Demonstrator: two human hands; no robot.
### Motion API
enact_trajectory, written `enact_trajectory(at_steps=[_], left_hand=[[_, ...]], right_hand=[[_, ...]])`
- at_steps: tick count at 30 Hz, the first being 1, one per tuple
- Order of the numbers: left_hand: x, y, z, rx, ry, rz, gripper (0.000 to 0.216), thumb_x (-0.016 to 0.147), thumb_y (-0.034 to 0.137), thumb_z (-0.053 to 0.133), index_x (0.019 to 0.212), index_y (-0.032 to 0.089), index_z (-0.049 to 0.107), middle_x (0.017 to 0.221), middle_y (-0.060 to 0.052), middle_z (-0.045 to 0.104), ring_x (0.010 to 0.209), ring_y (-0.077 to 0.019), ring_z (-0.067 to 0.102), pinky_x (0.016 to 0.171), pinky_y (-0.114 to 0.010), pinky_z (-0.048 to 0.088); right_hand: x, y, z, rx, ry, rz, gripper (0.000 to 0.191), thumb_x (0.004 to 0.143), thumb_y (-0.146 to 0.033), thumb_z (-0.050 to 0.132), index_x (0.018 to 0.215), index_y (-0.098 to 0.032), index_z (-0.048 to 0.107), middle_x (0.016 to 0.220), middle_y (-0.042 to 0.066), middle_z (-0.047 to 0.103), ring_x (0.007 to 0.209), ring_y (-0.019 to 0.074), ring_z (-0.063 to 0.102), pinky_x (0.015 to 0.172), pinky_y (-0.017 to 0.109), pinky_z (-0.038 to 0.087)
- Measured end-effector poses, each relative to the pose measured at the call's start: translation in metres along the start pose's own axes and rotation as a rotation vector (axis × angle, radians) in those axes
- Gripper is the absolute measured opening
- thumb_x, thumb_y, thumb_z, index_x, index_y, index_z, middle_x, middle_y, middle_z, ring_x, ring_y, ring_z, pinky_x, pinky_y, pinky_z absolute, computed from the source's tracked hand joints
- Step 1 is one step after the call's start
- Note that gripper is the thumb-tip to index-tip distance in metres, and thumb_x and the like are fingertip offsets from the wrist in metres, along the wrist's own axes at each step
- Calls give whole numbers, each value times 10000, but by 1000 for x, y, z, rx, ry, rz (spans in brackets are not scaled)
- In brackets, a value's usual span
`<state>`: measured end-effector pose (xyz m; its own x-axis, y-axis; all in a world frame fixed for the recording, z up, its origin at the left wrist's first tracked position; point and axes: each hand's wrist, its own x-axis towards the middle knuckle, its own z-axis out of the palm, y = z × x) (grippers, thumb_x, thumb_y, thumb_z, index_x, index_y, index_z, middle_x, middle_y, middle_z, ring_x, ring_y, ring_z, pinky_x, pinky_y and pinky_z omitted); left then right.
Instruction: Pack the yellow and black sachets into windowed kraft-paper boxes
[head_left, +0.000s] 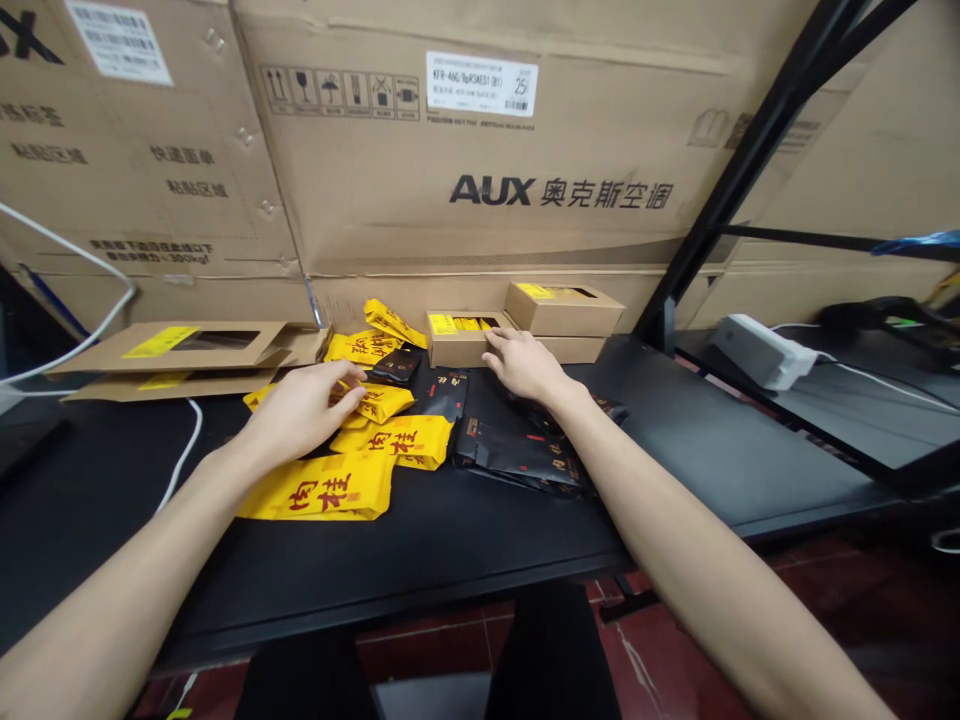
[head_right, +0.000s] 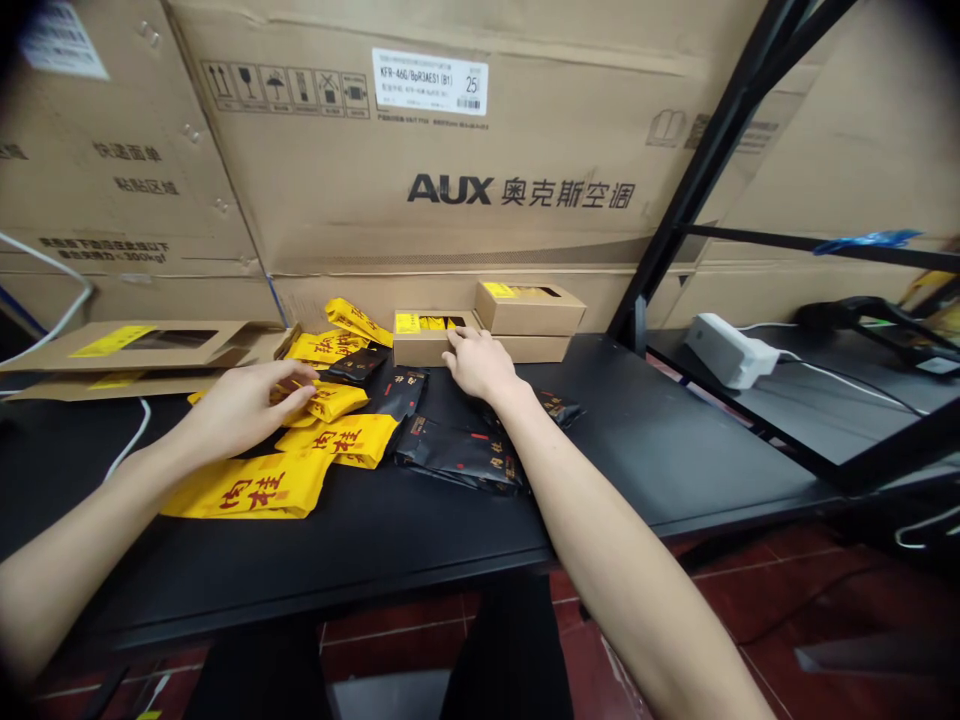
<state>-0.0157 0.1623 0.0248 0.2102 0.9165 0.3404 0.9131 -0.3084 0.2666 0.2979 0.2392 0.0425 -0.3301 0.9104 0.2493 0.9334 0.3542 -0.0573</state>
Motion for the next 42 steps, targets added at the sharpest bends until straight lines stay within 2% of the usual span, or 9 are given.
enact_trajectory(at_steps=[8, 12, 16, 19, 28, 34, 38, 40, 42], left_hand=[[0, 7, -1, -31, 16, 27, 413, 958, 524, 455, 1087, 221, 704, 1198, -100, 799, 1063, -292, 742, 989, -439, 560], [-3, 8, -20, 62, 146, -72, 421, 990, 422, 406, 1183, 189, 699, 1277, -130, 753, 1238, -333, 653, 1116, -493, 484], [-10, -11, -43, 238, 312, -330, 499, 977, 322, 417, 1397, 136, 611, 1446, -208, 621, 1377, -450, 495, 1127, -658, 423], [-15, -36, -49, 264, 267, -410, 590, 901, 365, 546, 1441, 130, 589, 1454, -243, 602, 1371, -512, 485, 1086, -710, 431], [-18, -73, -44, 285, 207, -432, 394, 892, 474, 586, 1191, 264, 733, 1161, -129, 715, 1276, -478, 545, 1043, -753, 414], [-19, -59, -53, 303, 305, -447, 610, 1033, 527, 326, 1322, 149, 708, 1309, -195, 680, 1324, -488, 492, 1074, -739, 371], [-20, -29, -59, 273, 499, -366, 649, 1079, 526, 232, 1460, 214, 654, 1396, -139, 664, 1348, -405, 480, 1130, -663, 325], [-20, -12, -55, 290, 525, -236, 598, 1090, 507, 274, 1479, 249, 648, 1434, -129, 651, 1335, -388, 488, 1109, -632, 340], [-16, 2, -45, 332, 536, -62, 519, 1098, 477, 336, 1470, 311, 658, 1405, -111, 669, 1262, -349, 526, 1069, -580, 372]], right_hand=[[-1, 2, 1, 4, 0, 31, 556, 1056, -323, 508, 1540, -55, 553, 1619, 241, 517, 1461, 403, 524, 1203, 543, 446], [-2, 2, 1, 9, -9, 32, 602, 1046, -333, 531, 1569, -36, 515, 1641, 244, 489, 1491, 412, 495, 1221, 532, 436], [-3, 3, 2, 24, -3, 28, 634, 1038, -344, 541, 1595, -46, 488, 1651, 241, 479, 1503, 412, 483, 1216, 539, 444], [-2, 5, 4, 24, 11, 17, 626, 1031, -347, 550, 1582, -53, 507, 1641, 242, 491, 1504, 403, 487, 1223, 534, 439], [-2, 3, 3, 28, 18, 18, 642, 1029, -346, 554, 1586, -33, 500, 1633, 234, 504, 1510, 408, 481, 1246, 520, 419], [-3, 3, 3, 56, 26, 17, 621, 1026, -334, 580, 1569, -38, 522, 1604, 256, 524, 1494, 393, 508, 1247, 516, 421], [-2, 0, -1, 157, 136, -8, 491, 1029, -297, 581, 1443, -42, 646, 1515, 257, 590, 1442, 363, 552, 1248, 496, 410], [-4, -9, -6, 339, 240, -44, 432, 1029, -326, 599, 1369, -81, 701, 1456, 220, 644, 1417, 327, 572, 1247, 487, 414], [-9, -24, -12, 682, 215, -115, 442, 1038, -444, 593, 1339, -145, 715, 1399, 167, 701, 1338, 280, 633, 1193, 476, 479]])
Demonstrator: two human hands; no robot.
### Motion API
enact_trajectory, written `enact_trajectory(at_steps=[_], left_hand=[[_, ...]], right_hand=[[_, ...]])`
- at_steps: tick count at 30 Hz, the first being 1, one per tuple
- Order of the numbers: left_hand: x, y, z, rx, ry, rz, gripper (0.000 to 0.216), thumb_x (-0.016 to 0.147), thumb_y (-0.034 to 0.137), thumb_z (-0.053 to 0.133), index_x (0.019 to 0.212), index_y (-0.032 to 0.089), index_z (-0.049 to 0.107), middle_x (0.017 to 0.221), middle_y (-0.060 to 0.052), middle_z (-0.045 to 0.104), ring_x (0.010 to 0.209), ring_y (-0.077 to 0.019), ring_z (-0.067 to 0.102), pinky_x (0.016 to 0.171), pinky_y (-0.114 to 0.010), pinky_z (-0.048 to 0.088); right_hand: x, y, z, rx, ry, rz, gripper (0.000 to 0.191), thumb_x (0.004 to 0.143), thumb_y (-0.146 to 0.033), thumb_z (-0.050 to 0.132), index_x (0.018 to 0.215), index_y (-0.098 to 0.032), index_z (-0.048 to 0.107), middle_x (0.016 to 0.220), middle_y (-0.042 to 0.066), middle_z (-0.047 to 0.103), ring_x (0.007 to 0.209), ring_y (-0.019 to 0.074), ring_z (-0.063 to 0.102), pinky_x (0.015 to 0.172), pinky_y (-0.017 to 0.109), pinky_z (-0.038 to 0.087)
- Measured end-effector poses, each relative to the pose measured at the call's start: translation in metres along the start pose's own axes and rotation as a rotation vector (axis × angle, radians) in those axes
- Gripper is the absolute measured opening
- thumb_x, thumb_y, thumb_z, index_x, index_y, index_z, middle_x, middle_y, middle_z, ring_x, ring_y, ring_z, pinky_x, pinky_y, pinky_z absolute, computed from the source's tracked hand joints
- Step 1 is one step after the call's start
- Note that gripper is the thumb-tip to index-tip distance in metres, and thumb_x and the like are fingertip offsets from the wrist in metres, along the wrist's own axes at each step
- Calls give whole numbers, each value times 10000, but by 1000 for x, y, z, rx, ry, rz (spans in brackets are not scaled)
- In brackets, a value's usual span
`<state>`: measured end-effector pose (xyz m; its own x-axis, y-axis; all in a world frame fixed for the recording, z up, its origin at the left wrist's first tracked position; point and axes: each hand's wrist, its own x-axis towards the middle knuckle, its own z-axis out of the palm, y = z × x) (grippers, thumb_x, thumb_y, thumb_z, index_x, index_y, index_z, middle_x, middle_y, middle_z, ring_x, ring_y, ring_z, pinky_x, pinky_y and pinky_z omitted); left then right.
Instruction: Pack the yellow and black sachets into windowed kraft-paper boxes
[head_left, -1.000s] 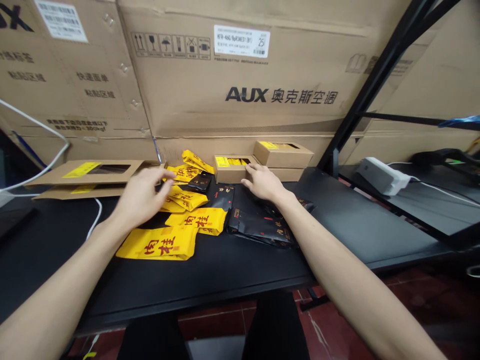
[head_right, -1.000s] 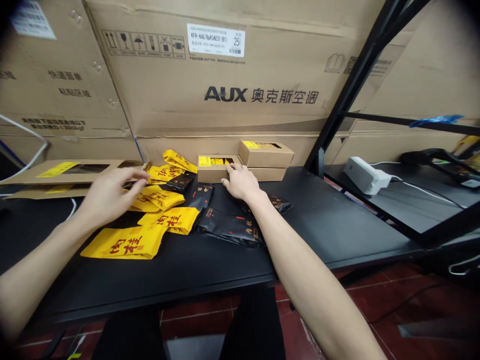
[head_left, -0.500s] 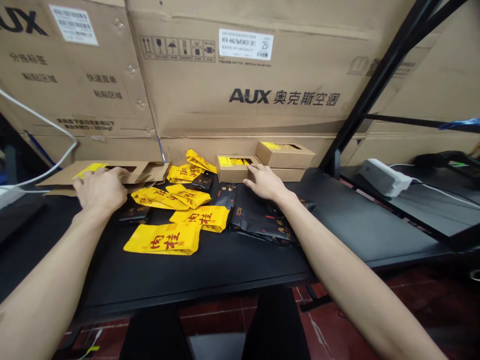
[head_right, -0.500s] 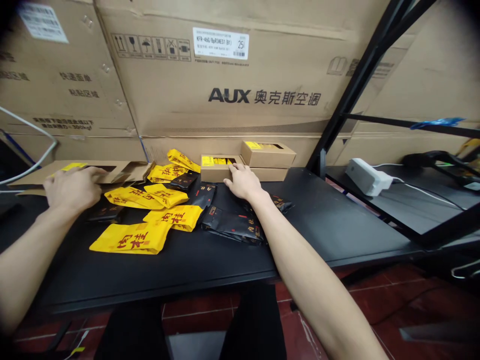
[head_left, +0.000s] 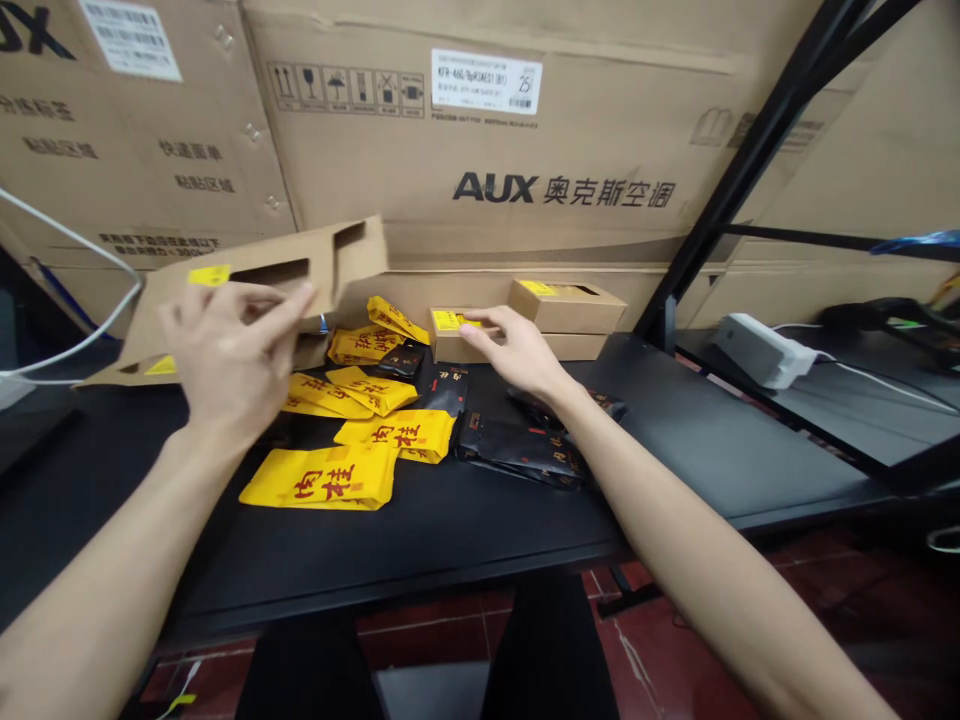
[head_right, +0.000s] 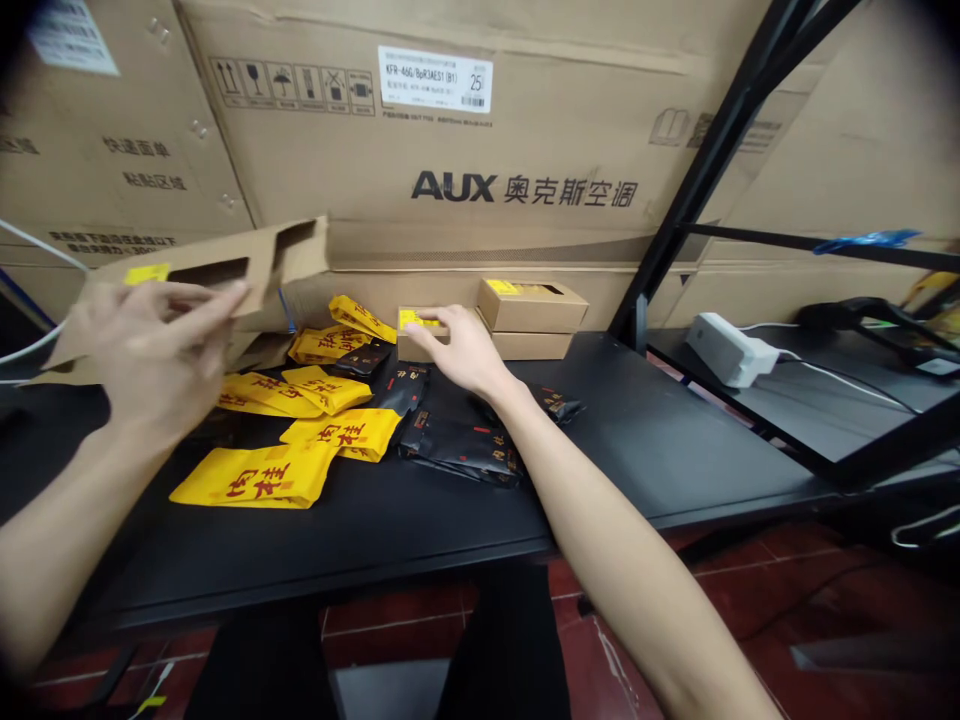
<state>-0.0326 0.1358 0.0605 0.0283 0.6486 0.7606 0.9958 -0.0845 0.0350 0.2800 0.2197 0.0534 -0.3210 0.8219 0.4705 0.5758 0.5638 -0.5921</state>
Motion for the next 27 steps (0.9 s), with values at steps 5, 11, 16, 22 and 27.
enact_trajectory(at_steps=[5, 11, 16, 22, 27], left_hand=[[-5, 32, 30, -117, 319, 497, 287, 1037, 282, 605, 1236, 391, 781, 1081, -57, 787, 958, -262, 599, 932, -464, 421], [-11, 48, 32, -102, 399, 729, 378, 984, 104, 661, 1322, 269, 695, 1090, -29, 826, 941, -240, 640, 924, -427, 472], [-9, 47, 30, -104, 401, 751, 352, 1000, 95, 627, 1338, 174, 684, 1104, -80, 819, 987, -239, 675, 937, -408, 509], [-11, 43, 34, -122, 337, 681, 363, 1024, 78, 543, 1318, 195, 720, 1068, -88, 789, 961, -226, 700, 863, -368, 534], [-14, 44, 32, -30, 296, 772, 433, 1032, 111, 533, 1401, 263, 701, 1041, -96, 762, 891, -233, 662, 779, -361, 509]], right_hand=[[-11, -34, 18, 862, -296, 120, 629, 888, -759, 663, 1068, -164, 762, 1074, 134, 801, 993, 222, 753, 957, 385, 618], [-16, -33, 29, 1026, -250, 217, 367, 742, -352, 886, 1041, -183, 756, 1123, 82, 805, 980, 202, 728, 893, 364, 620], [-16, -25, 35, 1009, -170, 264, 248, 779, -216, 806, 1016, -181, 739, 1013, 66, 790, 903, 180, 702, 819, 335, 613], [-13, -24, 39, 915, -173, 283, 49, 830, -173, 688, 875, -170, 707, 786, 34, 718, 671, 121, 628, 601, 229, 544], [-11, -22, 38, 1061, -226, 291, 245, 938, -281, 456, 943, -180, 680, 944, 95, 780, 791, 174, 703, 688, 305, 615]])
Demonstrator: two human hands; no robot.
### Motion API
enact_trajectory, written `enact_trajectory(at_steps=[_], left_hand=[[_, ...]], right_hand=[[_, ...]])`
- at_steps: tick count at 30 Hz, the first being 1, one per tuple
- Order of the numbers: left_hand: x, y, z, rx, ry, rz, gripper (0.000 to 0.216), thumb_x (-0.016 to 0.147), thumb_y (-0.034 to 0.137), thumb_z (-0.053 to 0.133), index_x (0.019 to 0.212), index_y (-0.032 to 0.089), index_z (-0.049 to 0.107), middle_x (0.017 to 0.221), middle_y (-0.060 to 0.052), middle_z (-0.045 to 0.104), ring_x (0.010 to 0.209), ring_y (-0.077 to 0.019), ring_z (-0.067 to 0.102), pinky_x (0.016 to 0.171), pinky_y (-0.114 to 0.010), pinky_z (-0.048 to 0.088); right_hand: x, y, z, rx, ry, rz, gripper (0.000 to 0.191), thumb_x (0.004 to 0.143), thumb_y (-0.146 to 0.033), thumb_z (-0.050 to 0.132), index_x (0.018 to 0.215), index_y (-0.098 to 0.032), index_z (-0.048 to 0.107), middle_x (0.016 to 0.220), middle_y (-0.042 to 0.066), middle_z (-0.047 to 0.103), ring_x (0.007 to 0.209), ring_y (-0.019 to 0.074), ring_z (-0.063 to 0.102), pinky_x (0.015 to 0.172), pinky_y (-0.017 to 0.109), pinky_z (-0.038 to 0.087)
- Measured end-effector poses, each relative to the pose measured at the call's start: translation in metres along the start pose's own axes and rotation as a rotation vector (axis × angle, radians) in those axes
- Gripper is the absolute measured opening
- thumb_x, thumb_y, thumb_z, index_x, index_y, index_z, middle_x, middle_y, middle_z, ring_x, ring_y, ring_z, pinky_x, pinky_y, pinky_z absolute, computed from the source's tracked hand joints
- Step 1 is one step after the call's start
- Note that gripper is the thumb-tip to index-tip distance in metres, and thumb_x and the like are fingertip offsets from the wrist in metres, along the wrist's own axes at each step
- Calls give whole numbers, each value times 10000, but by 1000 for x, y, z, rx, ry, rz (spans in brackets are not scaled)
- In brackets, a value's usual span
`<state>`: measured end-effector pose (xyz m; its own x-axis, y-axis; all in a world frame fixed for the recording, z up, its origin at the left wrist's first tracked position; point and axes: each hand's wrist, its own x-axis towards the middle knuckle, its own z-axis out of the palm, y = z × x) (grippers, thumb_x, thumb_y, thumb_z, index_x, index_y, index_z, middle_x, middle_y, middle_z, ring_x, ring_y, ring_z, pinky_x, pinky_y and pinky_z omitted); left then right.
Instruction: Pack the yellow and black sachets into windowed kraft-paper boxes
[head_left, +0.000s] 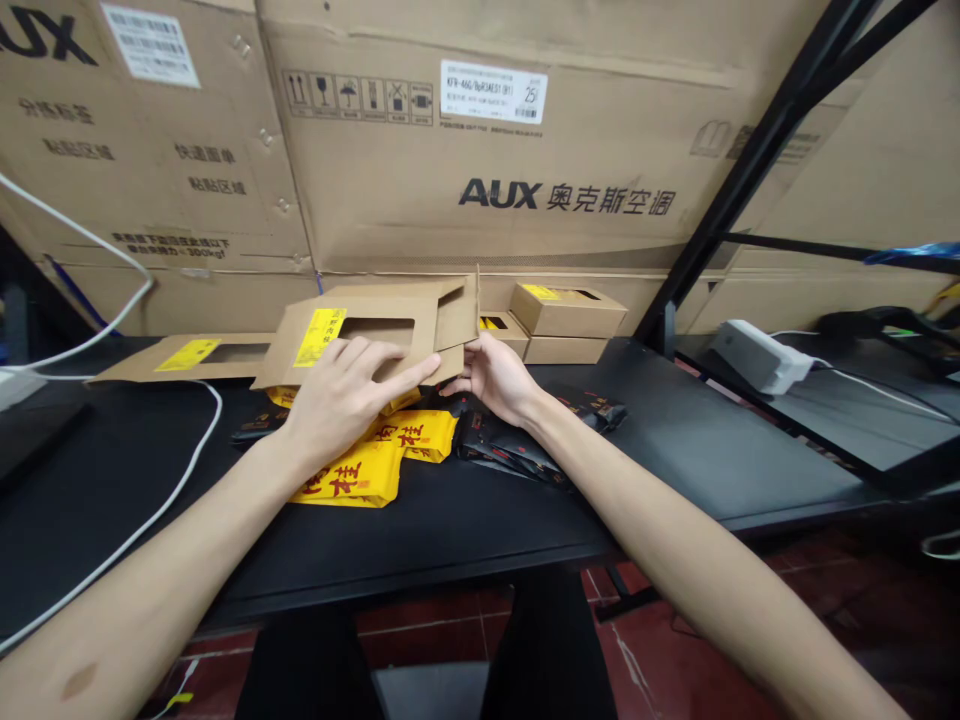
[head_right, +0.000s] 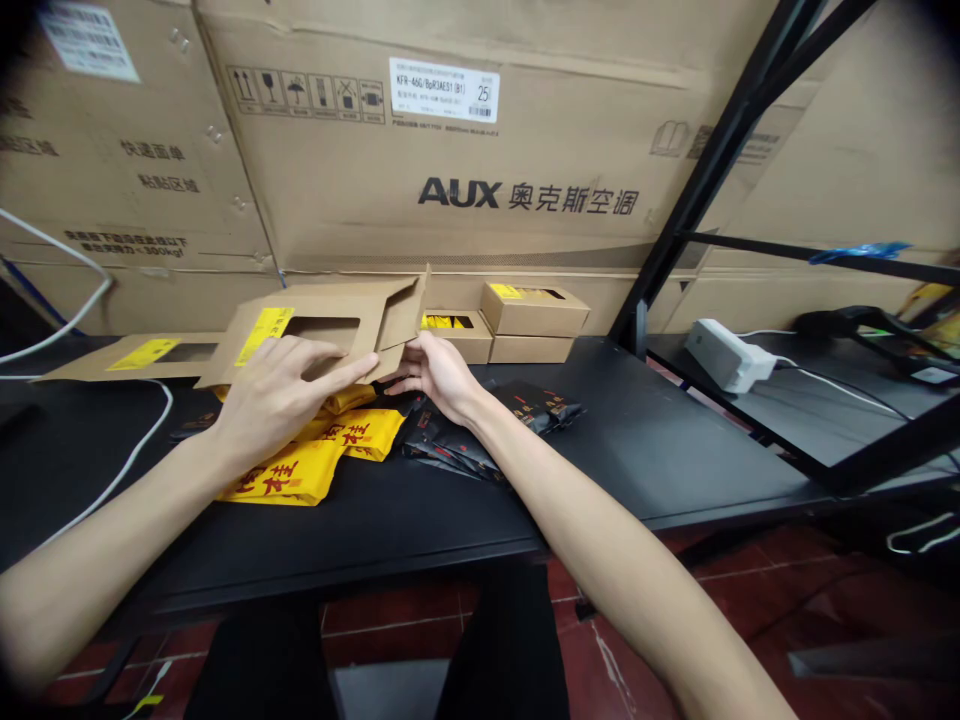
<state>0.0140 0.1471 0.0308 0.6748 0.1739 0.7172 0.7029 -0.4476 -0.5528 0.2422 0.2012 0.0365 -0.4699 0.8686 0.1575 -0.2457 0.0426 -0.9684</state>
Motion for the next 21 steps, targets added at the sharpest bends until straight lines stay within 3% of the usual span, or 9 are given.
enact_trajectory(at_steps=[3, 6, 8, 13, 17, 21], left_hand=[[1, 3, 0, 27, -44, 48, 482, 1033, 114, 520, 1453, 298, 666, 1067, -101, 755, 895, -238, 650, 786, -372, 494], [0, 5, 2, 22, -77, 46, 513, 1027, 97, 512, 1478, 306, 641, 1091, -105, 743, 925, -244, 641, 814, -379, 493], [0, 5, 3, 15, -78, 47, 515, 1022, 90, 519, 1474, 304, 641, 1072, -101, 733, 921, -243, 631, 820, -377, 492], [2, 7, 0, 56, -91, 81, 499, 1022, 69, 505, 1443, 291, 656, 979, -81, 710, 840, -230, 603, 771, -362, 473], [3, 9, -1, 47, -101, 56, 504, 1036, 80, 490, 1498, 252, 592, 979, -77, 709, 837, -226, 611, 752, -356, 451], [1, 11, 3, 15, -80, -24, 504, 1019, 146, 559, 1520, 107, 513, 988, -106, 726, 854, -250, 630, 759, -375, 439]], right_hand=[[-1, -2, -1, 57, -60, -35, 321, 962, -354, 412, 995, -190, 686, 1017, 108, 785, 903, 210, 727, 761, 359, 642], [-5, -3, 0, 81, -105, -59, 476, 984, -603, 442, 1048, -213, 707, 1057, 115, 785, 987, 251, 734, 801, 400, 651], [-6, -3, 2, 47, -110, -66, 568, 921, -741, 545, 1063, -220, 721, 1068, 114, 789, 992, 261, 736, 818, 408, 647], [-3, 6, 1, -65, 28, -72, 464, 712, -544, 887, 968, -191, 730, 1017, 92, 808, 929, 231, 739, 920, 414, 623], [-2, 9, 0, -121, 77, -103, 427, 749, -498, 871, 1011, -191, 730, 1009, 79, 821, 948, 237, 752, 996, 440, 603], [-4, 8, 2, -159, 95, -142, 454, 783, -524, 846, 1060, -188, 716, 1013, 77, 821, 948, 238, 751, 965, 432, 610]])
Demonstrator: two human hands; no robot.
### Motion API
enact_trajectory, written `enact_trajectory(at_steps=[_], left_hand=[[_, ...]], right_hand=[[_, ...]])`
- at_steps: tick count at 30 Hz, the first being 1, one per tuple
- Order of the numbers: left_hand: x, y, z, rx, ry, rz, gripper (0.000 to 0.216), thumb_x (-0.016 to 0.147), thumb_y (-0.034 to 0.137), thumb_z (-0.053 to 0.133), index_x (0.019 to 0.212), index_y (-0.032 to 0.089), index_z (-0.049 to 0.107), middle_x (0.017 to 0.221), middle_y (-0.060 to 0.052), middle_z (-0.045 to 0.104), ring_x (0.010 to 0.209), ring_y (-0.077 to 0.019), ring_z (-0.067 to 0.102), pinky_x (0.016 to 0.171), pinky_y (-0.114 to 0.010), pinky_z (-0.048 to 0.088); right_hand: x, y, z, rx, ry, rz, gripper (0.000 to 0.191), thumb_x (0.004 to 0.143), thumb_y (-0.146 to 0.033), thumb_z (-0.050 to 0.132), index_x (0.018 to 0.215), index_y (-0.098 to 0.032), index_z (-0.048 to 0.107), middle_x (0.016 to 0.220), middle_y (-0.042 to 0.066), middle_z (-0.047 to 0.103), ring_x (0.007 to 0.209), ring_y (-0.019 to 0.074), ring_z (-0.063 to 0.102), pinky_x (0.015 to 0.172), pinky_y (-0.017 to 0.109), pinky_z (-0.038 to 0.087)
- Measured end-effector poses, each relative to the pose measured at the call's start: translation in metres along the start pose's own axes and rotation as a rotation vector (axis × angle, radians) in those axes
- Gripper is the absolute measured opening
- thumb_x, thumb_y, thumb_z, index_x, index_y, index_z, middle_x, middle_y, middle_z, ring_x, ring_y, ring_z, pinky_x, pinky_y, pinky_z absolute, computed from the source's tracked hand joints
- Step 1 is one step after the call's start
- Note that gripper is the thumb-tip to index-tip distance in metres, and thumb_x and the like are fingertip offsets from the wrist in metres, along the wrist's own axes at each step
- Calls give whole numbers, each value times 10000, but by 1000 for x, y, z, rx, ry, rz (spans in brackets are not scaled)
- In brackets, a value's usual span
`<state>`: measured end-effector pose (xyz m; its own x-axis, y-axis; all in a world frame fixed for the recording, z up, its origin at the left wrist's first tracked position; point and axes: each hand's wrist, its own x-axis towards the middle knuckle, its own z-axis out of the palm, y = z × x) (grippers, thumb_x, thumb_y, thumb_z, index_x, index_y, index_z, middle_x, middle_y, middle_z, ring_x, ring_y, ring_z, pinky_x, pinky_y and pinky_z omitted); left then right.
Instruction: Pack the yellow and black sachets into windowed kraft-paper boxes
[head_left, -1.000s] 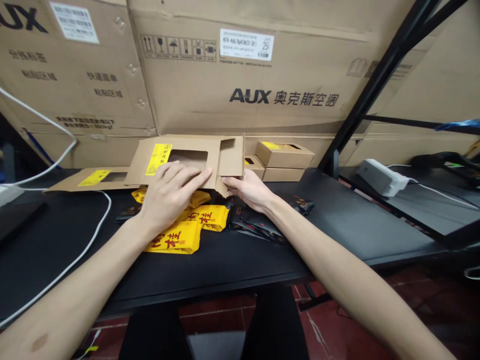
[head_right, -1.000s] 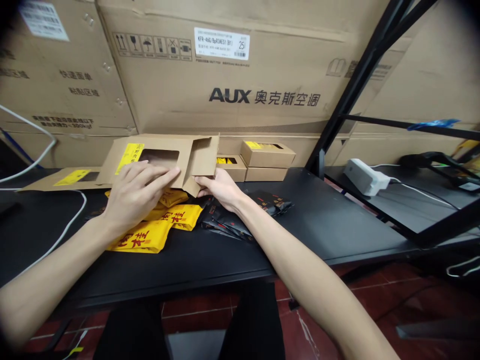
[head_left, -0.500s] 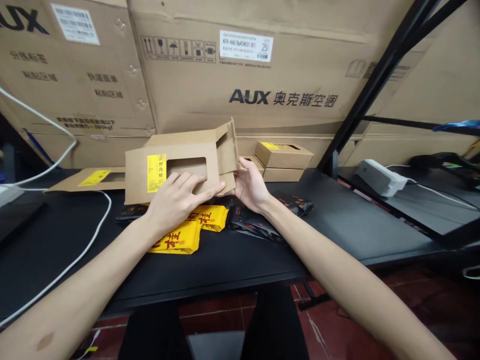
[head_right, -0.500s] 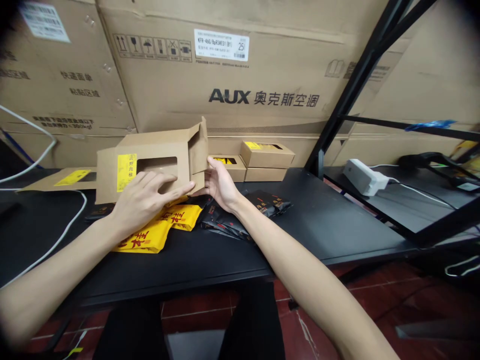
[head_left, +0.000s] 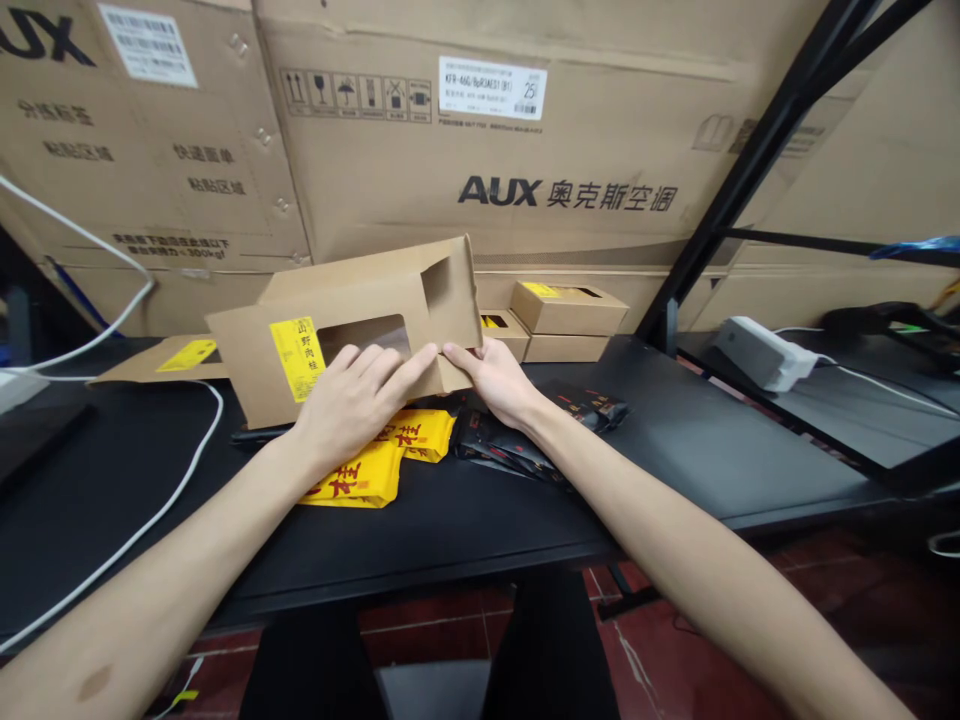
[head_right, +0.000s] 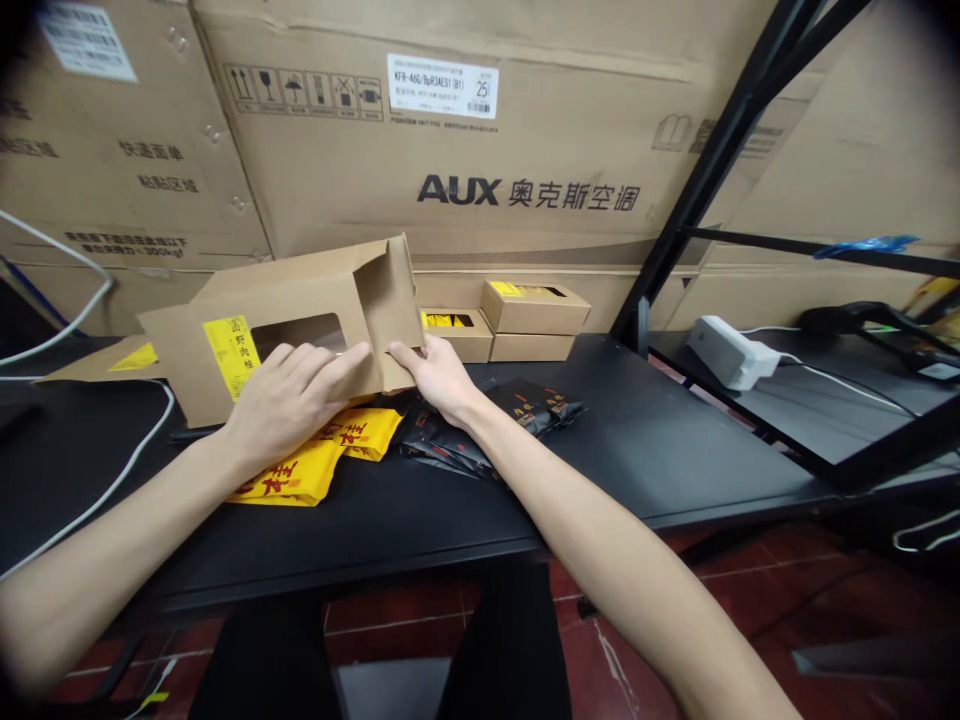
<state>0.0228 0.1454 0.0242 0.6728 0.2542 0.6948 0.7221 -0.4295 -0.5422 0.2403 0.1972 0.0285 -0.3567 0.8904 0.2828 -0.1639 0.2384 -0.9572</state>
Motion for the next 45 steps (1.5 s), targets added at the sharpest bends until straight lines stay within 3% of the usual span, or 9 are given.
enact_trajectory(at_steps=[5, 12, 18, 22, 27, 35, 45], left_hand=[[-3, -1, 3, -31, 23, -89, 469, 963, 216, 652, 1410, 115, 553, 1015, -123, 753, 881, -291, 665, 789, -409, 454], [3, -3, -2, 7, 103, -60, 258, 967, 192, 653, 1224, 169, 650, 1016, -97, 795, 925, -277, 701, 962, -457, 514], [3, -2, -4, 76, 140, -92, 236, 965, 216, 675, 1199, 196, 699, 1057, -81, 801, 986, -273, 700, 1086, -489, 498], [2, -3, -2, 101, 150, -116, 223, 954, 219, 692, 1174, 203, 721, 968, -76, 781, 895, -269, 680, 1061, -506, 502], [0, -3, 0, 76, 104, -133, 258, 982, 199, 640, 1231, 207, 710, 902, -60, 766, 843, -260, 682, 1041, -504, 494], [-4, -4, 3, -4, 109, -181, 325, 986, 189, 622, 1305, 223, 678, 951, -65, 787, 828, -261, 704, 1050, -523, 465], [-1, 1, 1, -30, 71, -250, 259, 988, 159, 626, 1240, 211, 658, 1028, -81, 805, 885, -276, 720, 1026, -513, 430]], right_hand=[[3, 2, -1, 23, 67, -32, 379, 830, -483, 813, 1061, -202, 706, 1017, 67, 815, 892, 209, 743, 857, 375, 634], [9, 3, -4, 84, 165, -30, 377, 812, -501, 820, 1001, -214, 665, 1000, 72, 779, 810, 202, 697, 673, 355, 623], [10, 4, -5, 64, 200, -54, 392, 817, -512, 823, 1024, -223, 656, 959, 73, 763, 824, 213, 691, 678, 355, 615], [9, 5, -5, 73, 205, -76, 336, 851, -450, 792, 1054, -212, 668, 973, 81, 770, 867, 219, 708, 740, 367, 637], [9, 4, -4, 46, 211, -56, 345, 862, -473, 785, 1058, -209, 678, 1067, 100, 784, 822, 204, 701, 634, 338, 626], [9, 4, -4, 39, 217, -37, 327, 876, -476, 765, 1040, -208, 673, 1079, 102, 769, 812, 199, 684, 643, 352, 617], [8, 2, -3, 42, 234, -72, 373, 837, -527, 783, 1003, -220, 653, 1057, 81, 753, 830, 190, 668, 593, 305, 593]])
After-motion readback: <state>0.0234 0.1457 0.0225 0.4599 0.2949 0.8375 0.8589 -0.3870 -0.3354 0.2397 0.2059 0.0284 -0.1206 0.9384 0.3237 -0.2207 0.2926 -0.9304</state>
